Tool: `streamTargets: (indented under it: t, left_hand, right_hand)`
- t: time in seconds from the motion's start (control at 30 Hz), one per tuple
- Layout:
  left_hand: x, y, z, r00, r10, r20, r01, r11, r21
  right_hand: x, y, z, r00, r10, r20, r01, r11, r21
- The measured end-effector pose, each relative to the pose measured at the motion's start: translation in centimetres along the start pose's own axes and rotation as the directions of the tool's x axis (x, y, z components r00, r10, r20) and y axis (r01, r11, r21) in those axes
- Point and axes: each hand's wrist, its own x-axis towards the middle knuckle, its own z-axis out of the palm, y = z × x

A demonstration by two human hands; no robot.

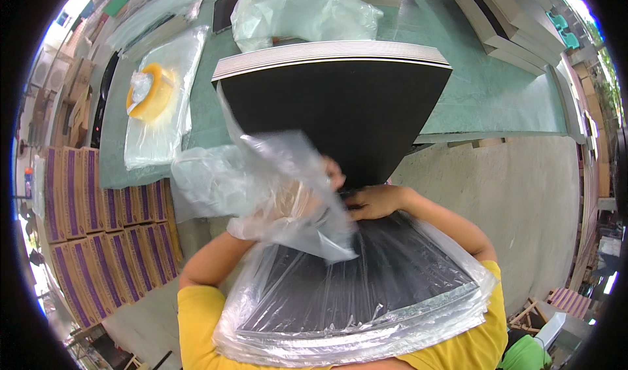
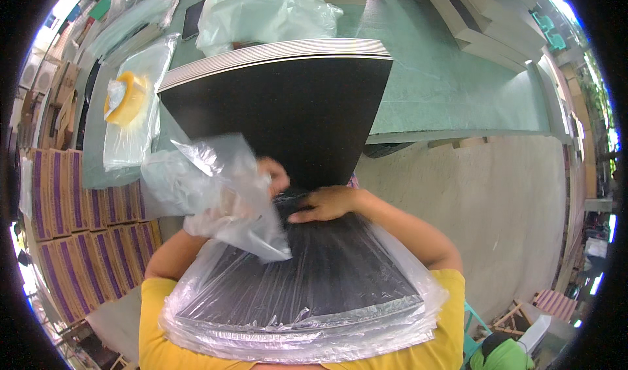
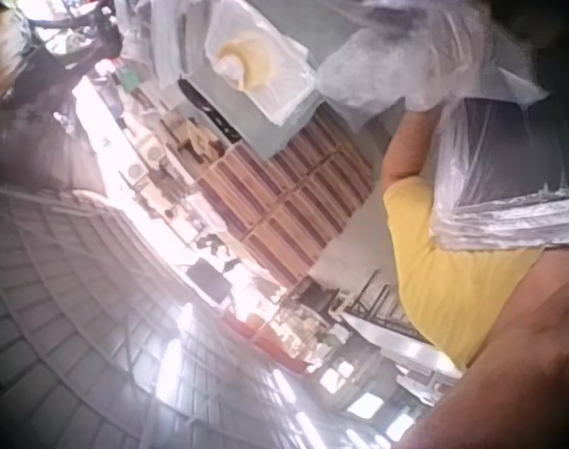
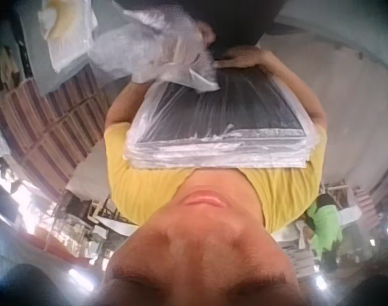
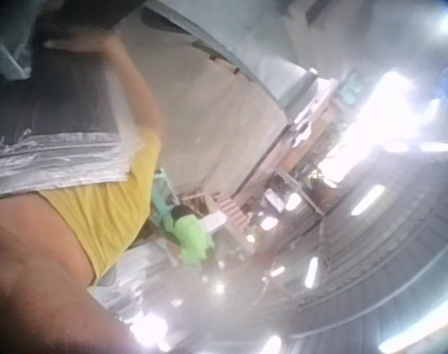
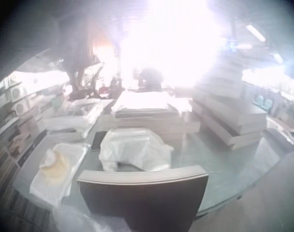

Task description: The person wraps individual white paper stacks in clear plastic film by hand, folding the film around the stack and tucking the ends before placing the wrapped stack on top of others.

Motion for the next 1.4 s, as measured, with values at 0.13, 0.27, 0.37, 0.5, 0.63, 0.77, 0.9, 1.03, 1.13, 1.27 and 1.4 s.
streamTargets:
  t: [0.13,0.27,0.37,0.5,0.63,0.77,0.9,1.03,1.13,1.27,1.4]
  left_hand:
    - [1.0,4.0,-2.2,0.996,0.043,-0.079,-0.048,0.997,-0.064]
    - [-0.6,3.0,-4.9,0.958,-0.033,-0.286,0.02,0.999,-0.048]
    - [-1.0,3.0,-7.3,0.906,-0.069,-0.417,0.053,0.997,-0.051]
    - [0.7,4.5,-6.6,0.948,0.019,-0.317,-0.024,1.0,-0.015]
    - [0.6,5.1,-5.3,0.968,0.002,-0.252,-0.015,0.999,-0.05]
    - [0.1,4.0,-6.1,0.963,0.006,-0.271,-0.006,1.0,-0.001]
    - [1.0,2.6,-6.0,0.966,0.153,-0.208,-0.187,0.97,-0.154]
    - [-1.4,-2.1,-7.9,0.812,0.102,-0.575,-0.162,0.985,-0.054]
    - [-4.3,-5.3,-10.6,0.46,-0.007,-0.888,-0.081,0.995,-0.05]
    - [-4.8,2.0,-8.4,0.568,-0.212,-0.795,-0.426,0.751,-0.505]
    - [-1.7,5.1,-3.6,0.925,0.126,-0.359,-0.241,0.924,-0.296]
  right_hand:
    - [-3.6,-8.9,-4.0,0.802,-0.425,-0.419,0.551,0.798,0.245]
    - [-5.2,-10.7,-4.9,0.674,-0.353,-0.649,0.652,0.697,0.298]
    - [-5.0,-8.5,-4.6,0.765,-0.25,-0.594,0.555,0.723,0.411]
    - [-4.6,-8.0,-4.2,0.772,-0.28,-0.571,0.582,0.672,0.458]
    - [-4.5,-8.6,-5.7,0.534,-0.049,-0.844,0.71,0.568,0.416]
    - [-6.6,-8.5,-6.7,0.485,-0.042,-0.874,0.757,0.52,0.395]
    - [-6.0,-8.2,-5.4,0.703,-0.082,-0.707,0.491,0.775,0.398]
    - [-6.9,-7.0,-5.7,0.786,0.016,-0.618,0.358,0.803,0.476]
    - [-7.9,-6.8,-5.5,0.811,0.018,-0.585,0.466,0.583,0.665]
    - [-6.6,-5.0,-4.8,0.81,0.037,-0.586,0.543,0.335,0.77]
    - [-2.4,-9.4,-3.9,0.833,-0.049,-0.552,0.54,0.291,0.79]
